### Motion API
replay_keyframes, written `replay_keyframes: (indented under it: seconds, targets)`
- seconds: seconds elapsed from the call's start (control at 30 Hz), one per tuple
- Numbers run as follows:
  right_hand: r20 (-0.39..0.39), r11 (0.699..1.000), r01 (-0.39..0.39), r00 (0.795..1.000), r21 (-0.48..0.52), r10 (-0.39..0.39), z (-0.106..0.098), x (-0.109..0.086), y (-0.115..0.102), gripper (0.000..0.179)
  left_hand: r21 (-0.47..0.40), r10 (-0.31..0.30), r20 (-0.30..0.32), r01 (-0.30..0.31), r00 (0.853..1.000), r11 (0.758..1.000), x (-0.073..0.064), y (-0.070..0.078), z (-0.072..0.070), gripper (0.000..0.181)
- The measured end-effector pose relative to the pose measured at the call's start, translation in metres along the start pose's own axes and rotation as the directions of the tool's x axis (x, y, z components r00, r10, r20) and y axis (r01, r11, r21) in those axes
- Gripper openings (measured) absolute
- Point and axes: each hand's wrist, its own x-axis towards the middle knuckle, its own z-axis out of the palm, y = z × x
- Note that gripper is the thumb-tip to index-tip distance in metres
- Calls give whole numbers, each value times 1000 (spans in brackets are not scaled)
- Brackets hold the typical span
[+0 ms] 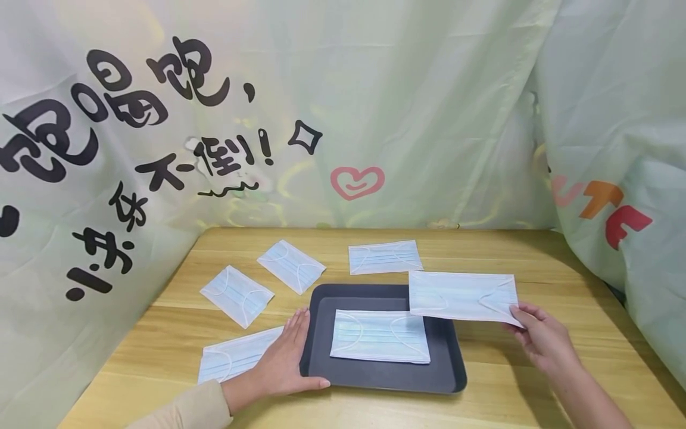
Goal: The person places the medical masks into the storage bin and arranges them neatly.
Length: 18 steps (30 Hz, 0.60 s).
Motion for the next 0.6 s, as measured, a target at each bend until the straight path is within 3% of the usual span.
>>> replay_keyframes:
  seconds: [0.33,0.6]
  targets:
    - [20,997,16,1000,-77,-15,25,-4,21,30,3,5,-6,-5,1000,1000,0,0,0,124]
    - [-10,987,19,1000,-157,-21,47,-6,35,27,-3,4,-20,-4,1000,1000,-1,0,1,125]
